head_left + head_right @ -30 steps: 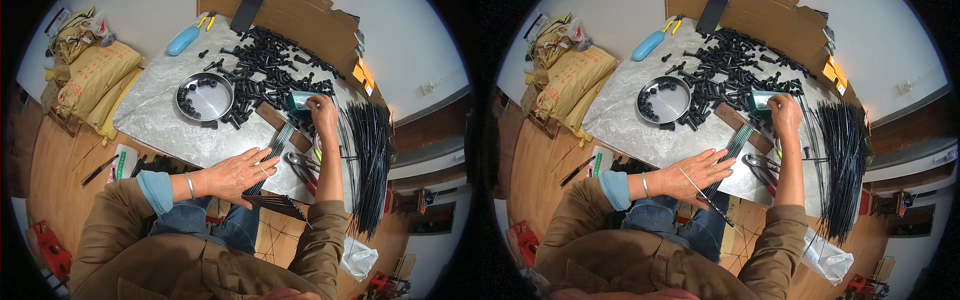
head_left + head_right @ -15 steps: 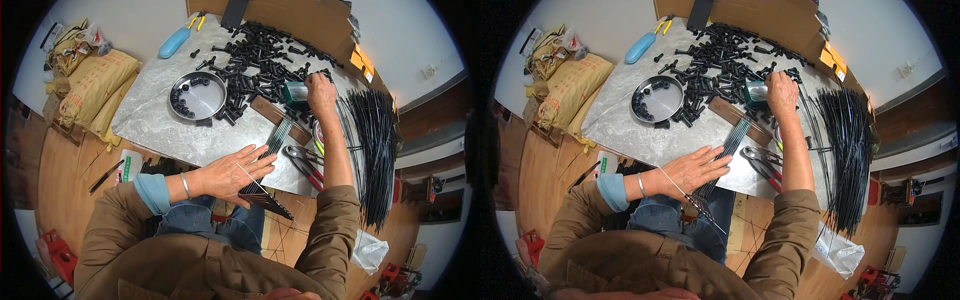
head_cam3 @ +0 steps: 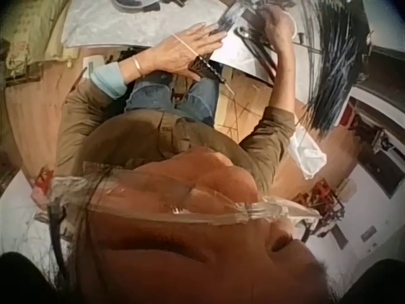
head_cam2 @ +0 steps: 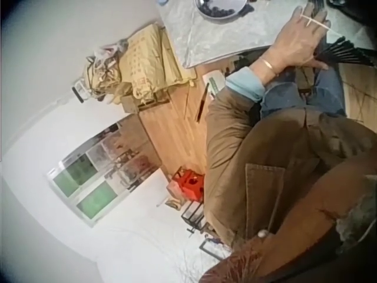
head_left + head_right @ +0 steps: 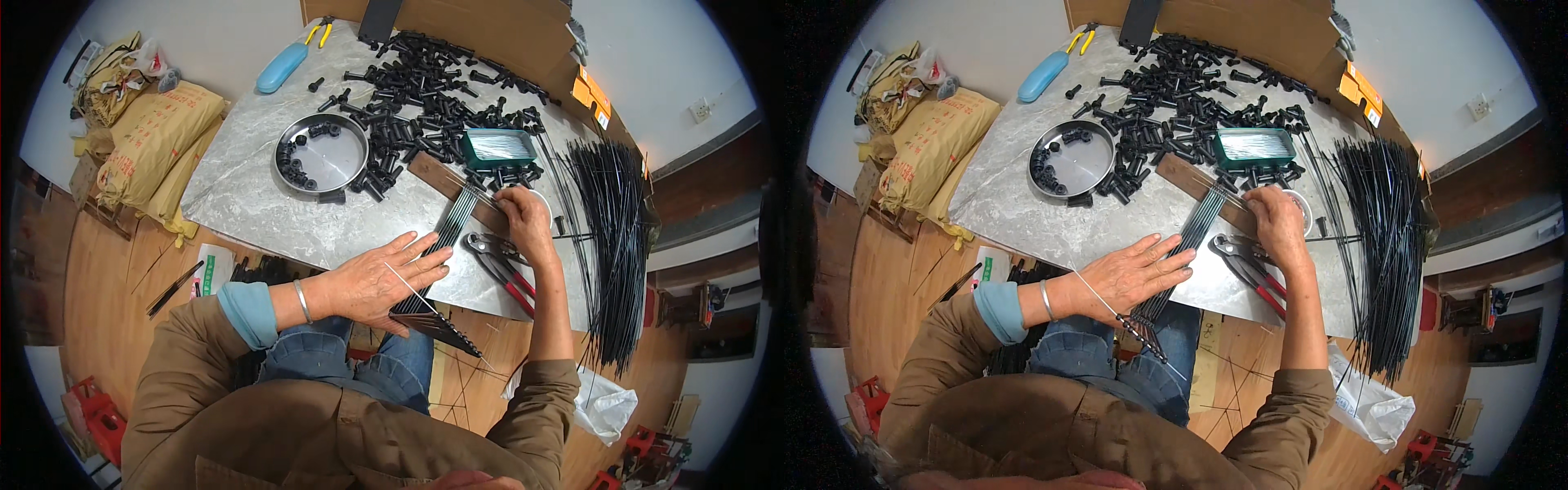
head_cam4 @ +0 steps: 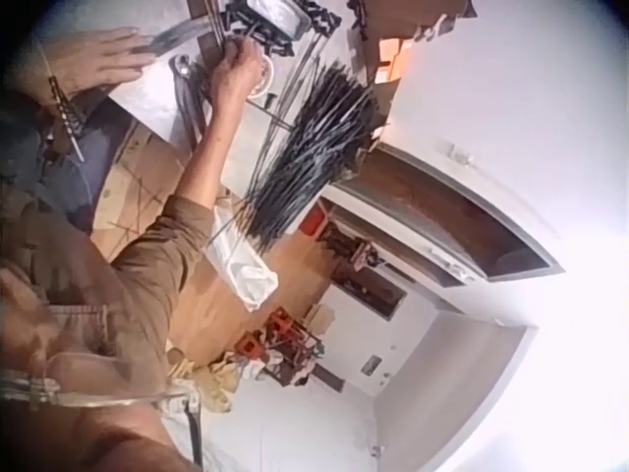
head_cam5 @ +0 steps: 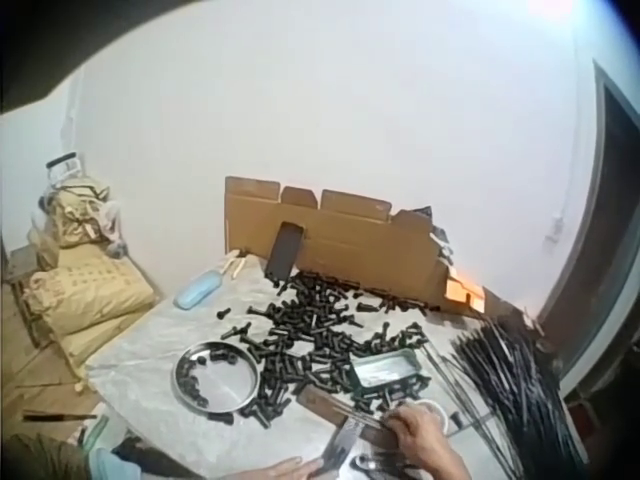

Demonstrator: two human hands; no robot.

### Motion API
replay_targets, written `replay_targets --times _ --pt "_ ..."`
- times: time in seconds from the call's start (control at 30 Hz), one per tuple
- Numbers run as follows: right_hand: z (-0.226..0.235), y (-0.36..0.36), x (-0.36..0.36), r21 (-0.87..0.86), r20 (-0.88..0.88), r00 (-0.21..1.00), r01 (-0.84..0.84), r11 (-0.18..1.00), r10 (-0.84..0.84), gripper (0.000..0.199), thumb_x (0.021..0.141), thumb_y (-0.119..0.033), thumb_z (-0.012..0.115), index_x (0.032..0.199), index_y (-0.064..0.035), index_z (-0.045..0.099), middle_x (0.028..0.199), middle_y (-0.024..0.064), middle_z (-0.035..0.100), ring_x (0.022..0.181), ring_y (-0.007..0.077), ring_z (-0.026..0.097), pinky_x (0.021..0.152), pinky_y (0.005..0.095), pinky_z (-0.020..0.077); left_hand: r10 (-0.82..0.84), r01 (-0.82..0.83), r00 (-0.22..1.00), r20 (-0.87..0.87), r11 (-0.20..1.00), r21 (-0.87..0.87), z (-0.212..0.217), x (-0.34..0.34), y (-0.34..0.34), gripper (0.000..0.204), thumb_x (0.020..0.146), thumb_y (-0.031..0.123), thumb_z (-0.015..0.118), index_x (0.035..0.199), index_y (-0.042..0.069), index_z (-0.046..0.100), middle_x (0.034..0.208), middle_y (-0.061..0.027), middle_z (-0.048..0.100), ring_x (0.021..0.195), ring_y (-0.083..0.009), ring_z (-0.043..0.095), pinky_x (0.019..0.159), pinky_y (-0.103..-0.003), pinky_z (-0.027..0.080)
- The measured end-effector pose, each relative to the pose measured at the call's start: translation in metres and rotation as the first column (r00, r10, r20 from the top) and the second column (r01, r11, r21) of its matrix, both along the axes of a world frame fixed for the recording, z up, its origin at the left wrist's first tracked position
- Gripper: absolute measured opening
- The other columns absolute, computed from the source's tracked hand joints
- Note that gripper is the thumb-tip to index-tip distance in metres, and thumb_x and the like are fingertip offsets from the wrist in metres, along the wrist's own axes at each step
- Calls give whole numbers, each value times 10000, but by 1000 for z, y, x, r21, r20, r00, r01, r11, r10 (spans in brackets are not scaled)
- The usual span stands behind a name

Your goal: Assembling black plastic components by securing rods to a circular frame using cable ties and trimming the excess with pliers.

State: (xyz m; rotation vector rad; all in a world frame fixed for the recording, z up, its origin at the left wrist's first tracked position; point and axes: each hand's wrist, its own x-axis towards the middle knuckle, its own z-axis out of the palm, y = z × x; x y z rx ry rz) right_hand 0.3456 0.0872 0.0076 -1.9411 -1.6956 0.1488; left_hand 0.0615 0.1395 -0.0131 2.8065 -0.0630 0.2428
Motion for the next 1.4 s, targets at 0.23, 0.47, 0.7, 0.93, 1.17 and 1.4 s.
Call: replay_targets --times 0.23,0.47,0.7,0.93,1.17,1.4 --pt "2 -6 0 4 36 999 22 1000 -22 111 855 -70 586 915 -5 653 850 123 612 803 280 590 727 353 453 11 -13 1000 20 998 63 -5 0 0 1053 605 541 794 1379 -29 363 1499 -195 256 1406 -379 198 1157 -480 199" --pt "8 -7 -5 -26 74 996 55 998 -53 121 858 -82 589 929 -16 662 854 112 610 792 262 584 728 344 453 13 -14 1000 20 998 66 -5 1 0 1059 605 549 793 1379 -29 361 1498 -194 257 1407 -374 198 1159 -477 198" --pt "4 -6 -5 -17 34 998 56 998 -55 119 857 -92 595 920 -21 667 837 106 605 772 256 577 718 346 452 9 -9 1000 0 999 47 -5 0 0 1070 608 552 791 1391 -24 343 1503 -194 245 1411 -374 181 1164 -473 189" --pt "7 -1 -14 0 185 980 75 997 -74 101 842 -90 598 887 -30 666 847 109 624 819 292 601 738 370 463 9 -9 1000 2 997 79 -6 0 0 1065 619 545 789 1395 -27 338 1504 -194 242 1410 -380 181 1162 -474 190" --pt "10 5 -17 -17 354 935 34 999 -26 80 830 -76 591 859 -56 662 843 96 640 836 304 612 813 434 443 17 -18 1000 5 996 86 -7 0 -1 1058 622 550 785 1392 -27 345 1504 -193 243 1409 -379 186 1159 -475 193" --pt "6 10 -22 32 369 928 50 998 -59 74 819 -76 600 851 -49 661 835 99 643 802 310 613 753 419 453 10 -11 1000 18 1000 11 -5 -1 0 1071 602 536 799 1392 -25 343 1502 -189 248 1405 -381 194 1153 -482 203"
